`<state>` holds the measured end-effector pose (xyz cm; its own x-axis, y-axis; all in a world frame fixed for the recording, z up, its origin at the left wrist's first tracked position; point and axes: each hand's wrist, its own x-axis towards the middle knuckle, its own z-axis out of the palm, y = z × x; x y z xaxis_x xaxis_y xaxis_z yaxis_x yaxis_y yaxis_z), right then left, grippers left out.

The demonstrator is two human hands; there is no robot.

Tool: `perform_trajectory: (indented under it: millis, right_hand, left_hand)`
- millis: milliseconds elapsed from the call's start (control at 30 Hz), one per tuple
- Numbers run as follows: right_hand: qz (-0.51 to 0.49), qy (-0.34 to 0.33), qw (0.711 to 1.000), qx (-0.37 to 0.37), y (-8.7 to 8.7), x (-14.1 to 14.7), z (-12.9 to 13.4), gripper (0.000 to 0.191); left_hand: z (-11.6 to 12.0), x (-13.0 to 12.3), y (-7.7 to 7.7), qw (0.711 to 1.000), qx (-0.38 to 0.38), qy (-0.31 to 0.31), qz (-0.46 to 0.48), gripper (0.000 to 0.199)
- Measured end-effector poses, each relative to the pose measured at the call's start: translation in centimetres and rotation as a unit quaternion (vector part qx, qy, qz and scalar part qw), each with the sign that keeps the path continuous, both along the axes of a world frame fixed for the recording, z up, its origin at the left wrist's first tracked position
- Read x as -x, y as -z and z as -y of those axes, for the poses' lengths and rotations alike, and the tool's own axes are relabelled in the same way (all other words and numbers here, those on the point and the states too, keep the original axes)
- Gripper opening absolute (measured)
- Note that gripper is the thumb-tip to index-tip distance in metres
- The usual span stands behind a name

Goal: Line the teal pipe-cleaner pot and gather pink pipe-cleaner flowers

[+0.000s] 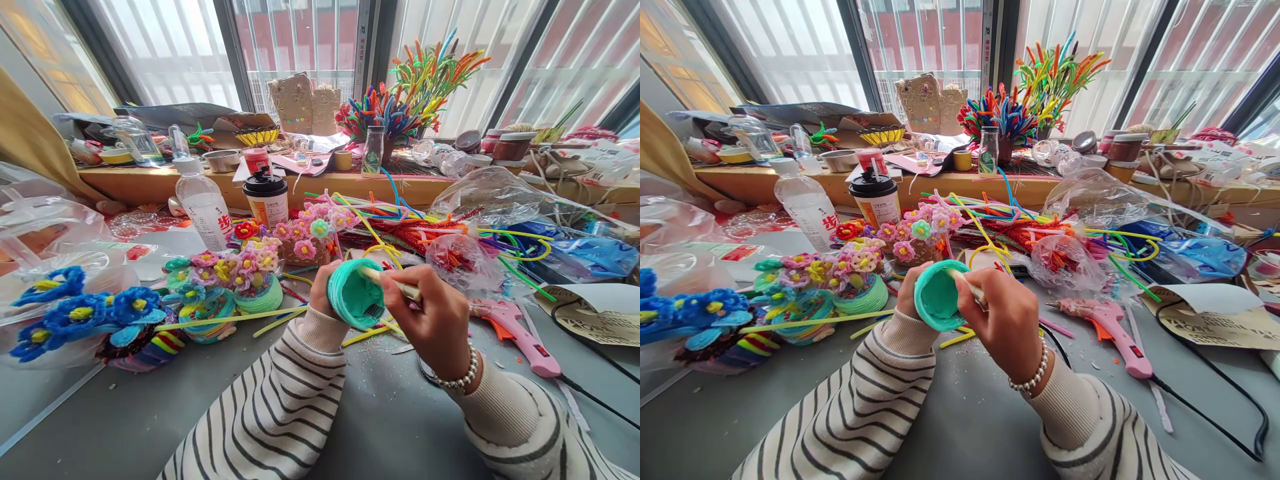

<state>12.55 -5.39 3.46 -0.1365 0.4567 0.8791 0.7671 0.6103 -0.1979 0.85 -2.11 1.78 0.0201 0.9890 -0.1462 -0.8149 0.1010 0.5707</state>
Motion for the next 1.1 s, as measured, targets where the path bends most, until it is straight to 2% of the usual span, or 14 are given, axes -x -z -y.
perform_trajectory:
  millis: [133, 233, 367, 500, 667, 900, 1100]
  right_hand:
    - [-0.046, 0.057, 0.997, -0.004, -0.9, -0.5, 0.2, 0.011]
    - [-0.012, 0.048, 0.999, 0.017, -0.8, -0.4, 0.1, 0.012]
    - [0.028, 0.034, 0.999, 0.028, 0.2, 0.1, -0.1, 0.012]
    - [0.038, 0.025, 0.999, 0.024, 0.9, 0.3, -0.3, 0.01]
    - [0.039, 0.005, 0.999, 0.007, 0.8, 0.3, -0.4, 0.008]
    - [0.032, 0.002, 0.999, -0.009, 0.8, 0.3, -0.5, 0.006]
    - [0.034, -0.016, 0.999, -0.014, 0.7, 0.2, -0.3, 0.005]
  left_hand:
    - [-0.3, 0.3, 0.6, 0.998, -0.027, -0.05, -0.002, 0.018]
    - [-0.4, 0.3, 0.7, 0.998, -0.035, -0.047, -0.01, 0.019]
    - [-0.4, 0.2, 0.6, 0.999, -0.033, -0.038, -0.009, 0.019]
    - [-0.4, 0.3, 0.6, 0.999, -0.027, -0.018, -0.008, 0.02]
    - [-0.2, 0.2, 0.5, 0.999, -0.047, -0.009, 0.012, 0.021]
    - [0.0, 0.1, 0.1, 0.996, -0.052, 0.061, 0.042, 0.025]
    - [0.1, 0.1, -0.5, 0.995, 0.01, 0.095, 0.018, 0.027]
